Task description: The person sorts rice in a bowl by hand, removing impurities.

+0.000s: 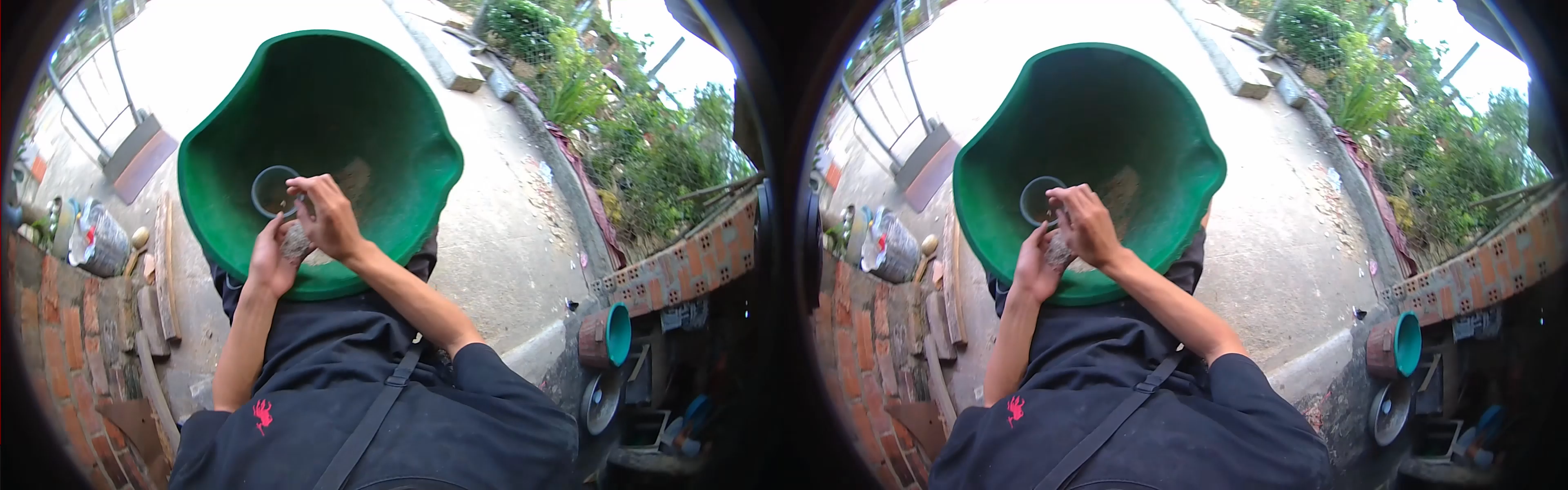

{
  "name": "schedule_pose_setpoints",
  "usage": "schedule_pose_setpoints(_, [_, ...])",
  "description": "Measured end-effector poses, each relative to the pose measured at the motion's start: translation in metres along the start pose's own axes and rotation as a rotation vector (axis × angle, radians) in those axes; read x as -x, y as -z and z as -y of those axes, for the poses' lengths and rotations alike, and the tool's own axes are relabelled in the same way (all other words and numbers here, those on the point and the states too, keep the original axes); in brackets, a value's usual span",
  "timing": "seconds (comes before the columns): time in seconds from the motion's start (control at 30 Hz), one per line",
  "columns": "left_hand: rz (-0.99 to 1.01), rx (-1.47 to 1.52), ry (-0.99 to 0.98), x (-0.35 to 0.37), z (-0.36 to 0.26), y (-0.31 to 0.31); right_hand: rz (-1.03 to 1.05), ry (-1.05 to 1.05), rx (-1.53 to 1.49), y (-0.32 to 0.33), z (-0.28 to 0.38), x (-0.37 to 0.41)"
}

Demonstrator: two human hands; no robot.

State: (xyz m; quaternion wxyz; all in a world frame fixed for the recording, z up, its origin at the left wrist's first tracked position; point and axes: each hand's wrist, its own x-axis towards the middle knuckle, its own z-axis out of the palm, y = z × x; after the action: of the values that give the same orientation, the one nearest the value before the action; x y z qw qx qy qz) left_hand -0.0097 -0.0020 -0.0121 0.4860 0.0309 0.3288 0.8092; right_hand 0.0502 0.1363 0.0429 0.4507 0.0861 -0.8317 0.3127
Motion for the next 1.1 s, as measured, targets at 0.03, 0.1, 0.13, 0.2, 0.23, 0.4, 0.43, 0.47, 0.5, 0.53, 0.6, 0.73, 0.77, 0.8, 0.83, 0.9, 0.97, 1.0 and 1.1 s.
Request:
schedule_pose_setpoints(0.03, [-0.064,-0.02,0.001,0.005,-0.004,-0.009,-0.004,-0.043,-0.061,-0.001,0.003,0.002])
schedule_pose_setpoints(0.1, [-0.079,-0.031,-0.01,0.01,-0.006,-0.019,0.034,-0.025,-0.122,0.001,0.003,0.005])
schedule_pose_setpoints(0.13, [-0.055,-0.035,-0.019,0.01,-0.005,-0.017,0.089,0.002,-0.088,0.002,0.001,0.007])
schedule_pose_setpoints(0.2, [-0.059,-0.039,-0.032,0.013,-0.006,-0.015,0.138,0.025,-0.064,0.003,0.001,0.011])
schedule_pose_setpoints(0.23, [-0.062,-0.043,-0.031,0.013,-0.006,-0.018,0.185,0.063,-0.084,0.003,0.001,0.012])
schedule_pose_setpoints(0.4, [-0.082,0.026,-0.077,0.012,-0.006,-0.017,0.385,0.158,-0.079,0.004,0.004,0.015])
schedule_pose_setpoints(0.43, [-0.084,0.025,-0.076,0.013,-0.006,-0.021,0.383,0.156,-0.081,0.004,0.004,0.016])
schedule_pose_setpoints(0.47, [-0.135,0.016,-0.09,0.014,-0.005,-0.026,0.385,0.16,-0.074,0.003,0.005,0.016])
schedule_pose_setpoints(0.5, [-0.186,0.008,-0.104,0.015,-0.006,-0.031,0.388,0.163,-0.068,0.003,0.005,0.017])
schedule_pose_setpoints(0.53, [-0.187,0.006,-0.103,0.014,-0.006,-0.031,0.387,0.161,-0.069,0.003,0.004,0.018])
schedule_pose_setpoints(0.6, [-0.151,-0.004,-0.123,0.014,-0.006,-0.03,0.417,0.129,-0.074,0.002,0.003,0.018])
schedule_pose_setpoints(0.73, [-0.148,0.021,-0.107,0.016,-0.007,-0.031,0.433,0.128,-0.078,0.005,0.001,0.017])
schedule_pose_setpoints(0.77, [-0.121,0.019,-0.093,0.016,-0.008,-0.03,0.413,0.14,-0.081,0.005,0.002,0.016])
schedule_pose_setpoints(0.8, [-0.082,0.03,-0.078,0.01,-0.005,-0.017,0.388,0.122,-0.079,0.004,0.003,0.015])
schedule_pose_setpoints(0.83, [-0.045,0.041,-0.069,0.006,-0.003,-0.003,0.365,0.108,-0.082,0.003,0.004,0.014])
schedule_pose_setpoints(0.9, [-0.113,0.031,-0.069,0.014,-0.005,-0.025,0.308,0.057,-0.03,0.005,0.004,0.012])
schedule_pose_setpoints(0.97, [-0.08,0.012,-0.026,0.012,-0.005,-0.017,0.23,-0.021,-0.067,0.004,0.0,0.01])
schedule_pose_setpoints(1.0, [-0.089,0.038,-0.032,0.01,-0.004,-0.017,0.205,-0.038,-0.081,0.004,0.0,0.009])
schedule_pose_setpoints(1.1, [-0.061,0.05,-0.041,0.008,-0.002,-0.017,0.178,-0.109,-0.102,0.006,0.001,0.01])
